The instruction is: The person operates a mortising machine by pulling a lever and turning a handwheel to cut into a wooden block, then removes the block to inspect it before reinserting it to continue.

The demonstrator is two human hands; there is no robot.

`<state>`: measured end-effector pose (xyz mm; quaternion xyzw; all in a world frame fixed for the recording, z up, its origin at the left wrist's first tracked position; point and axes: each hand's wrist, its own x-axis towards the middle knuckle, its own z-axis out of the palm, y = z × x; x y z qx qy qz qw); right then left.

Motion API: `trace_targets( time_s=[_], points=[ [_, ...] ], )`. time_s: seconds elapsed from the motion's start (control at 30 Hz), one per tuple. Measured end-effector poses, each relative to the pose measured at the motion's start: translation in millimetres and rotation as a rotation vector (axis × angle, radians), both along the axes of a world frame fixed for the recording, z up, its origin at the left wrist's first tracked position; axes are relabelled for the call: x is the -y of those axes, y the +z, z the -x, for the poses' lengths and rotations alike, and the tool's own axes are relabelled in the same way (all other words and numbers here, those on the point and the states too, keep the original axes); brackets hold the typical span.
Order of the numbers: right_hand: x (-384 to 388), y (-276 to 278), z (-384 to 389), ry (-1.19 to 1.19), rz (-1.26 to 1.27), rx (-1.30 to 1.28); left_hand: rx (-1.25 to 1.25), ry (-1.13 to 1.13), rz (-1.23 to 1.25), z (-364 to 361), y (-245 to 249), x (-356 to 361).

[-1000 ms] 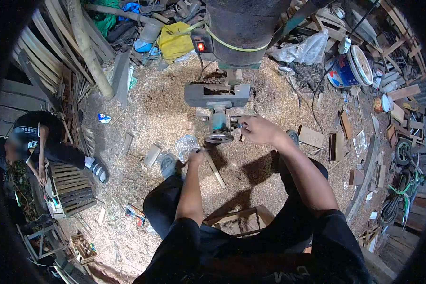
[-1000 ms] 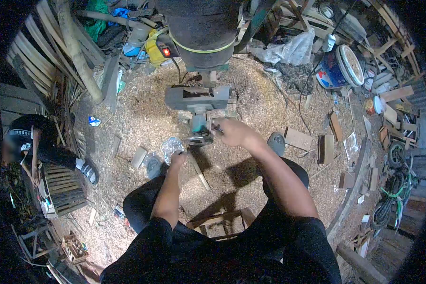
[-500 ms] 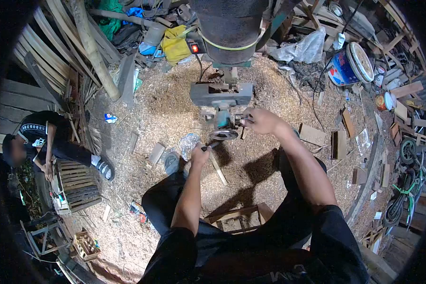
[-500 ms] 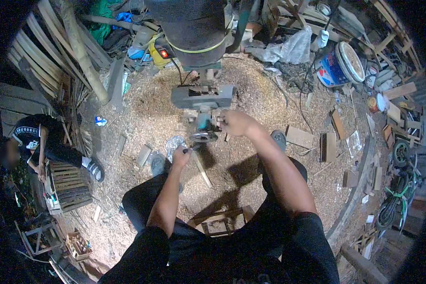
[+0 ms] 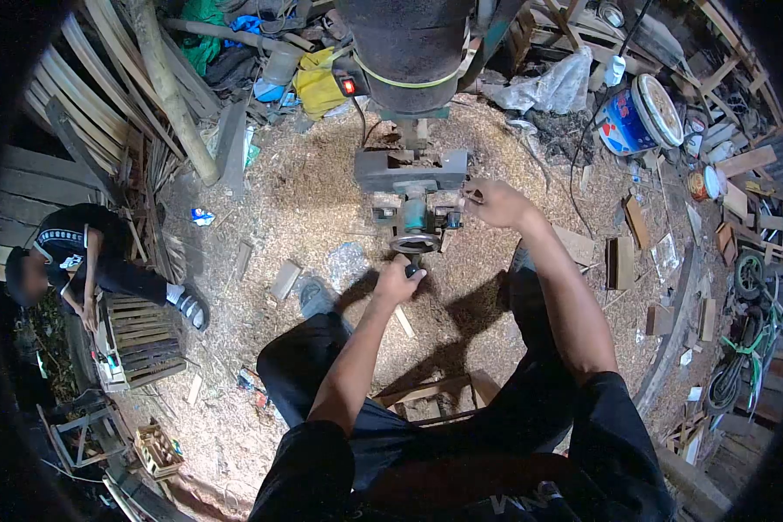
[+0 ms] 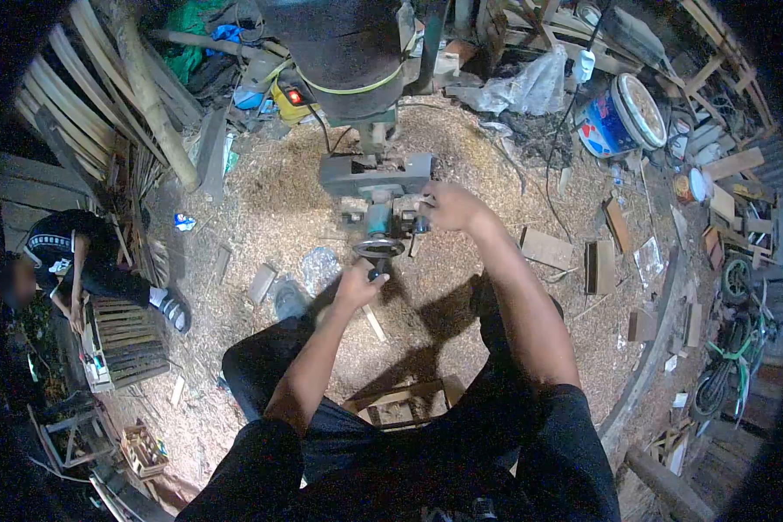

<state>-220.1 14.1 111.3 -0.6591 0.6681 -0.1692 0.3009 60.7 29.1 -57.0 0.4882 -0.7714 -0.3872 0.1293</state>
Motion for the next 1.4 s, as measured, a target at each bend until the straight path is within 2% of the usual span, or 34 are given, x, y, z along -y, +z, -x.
trace_targets(
  time_s=[0.07, 0.2, 0.3, 0.37, 0.4, 0.47, 0.53, 0.6, 0.67, 0.73, 0.83, 0.9, 0.93, 1.0, 1.1, 1.17, 1.23, 1.27, 1.33, 1.4],
  points=[
    [1, 0, 3, 0.009, -0.01, -0.014, -0.022, 0.0, -0.018, 11, 10, -6],
    [4, 0, 9, -0.043, -0.009, -0.006, 0.105, 0.04, -0.066, 27, 11, -14],
    [17, 27, 19, -0.367, 0.244, 0.125, 0.148, 0.002, 0.01, 23, 16, -15],
    [37, 75, 27, -0.686, 0.649, 0.363, 0.152, -0.065, -0.061, 18, 26, -7],
    [40, 118, 27, -0.7, 0.756, 0.34, 0.155, -0.096, -0.099, 15, 31, -4],
    [72, 179, 44, -0.549, 1.168, 0.655, 0.101, -0.091, -0.118, 9, 38, 2],
    [60, 275, -13, -0.412, 1.083, 1.209, 0.074, -0.076, -0.126, 5, 52, 7],
    [61, 298, -11, -0.189, 0.865, 1.045, 0.061, -0.042, -0.121, 5, 73, 11],
    [89, 289, -4, -0.203, 0.992, 0.99, 0.051, -0.093, -0.089, 1, 68, 19],
    [88, 281, 4, -0.227, 0.953, 1.019, 0.034, -0.117, -0.035, -2, 64, 21],
    [43, 261, -20, -0.33, 0.919, 0.874, -0.004, -0.143, 0.137, -3, 78, 17],
    [13, 229, -21, -0.212, 0.953, 0.64, 0.011, -0.09, 0.233, -1, 48, 20],
    [-1, 217, -36, -0.236, 1.044, 0.598, 0.021, -0.066, 0.279, -2, 31, 20],
    [-29, 190, -56, -0.26, 1.089, 0.605, 0.017, -0.085, 0.186, -2, 22, 12],
    [-68, 139, -79, -0.297, 1.032, 0.744, 0.075, -0.162, 0.328, 2, 18, 8],
    [-87, 98, -86, -0.243, 1.066, 0.63, 0.156, -0.131, 0.213, 10, 60, 7],
    [-109, 78, -94, -0.225, 0.959, 0.588, 0.222, -0.113, 0.18, 15, 78, 3],
    [-113, 63, -97, -0.228, 0.985, 0.55, 0.245, -0.108, 0.213, 17, 80, 2],
    [-124, 47, -102, -0.26, 0.883, 0.594, 0.299, -0.139, 0.3, 18, 76, 3],
    [-125, 90, -107, -0.537, 0.422, 0.603, 0.367, -0.204, 0.409, 12, 57, 4]
  ],
)
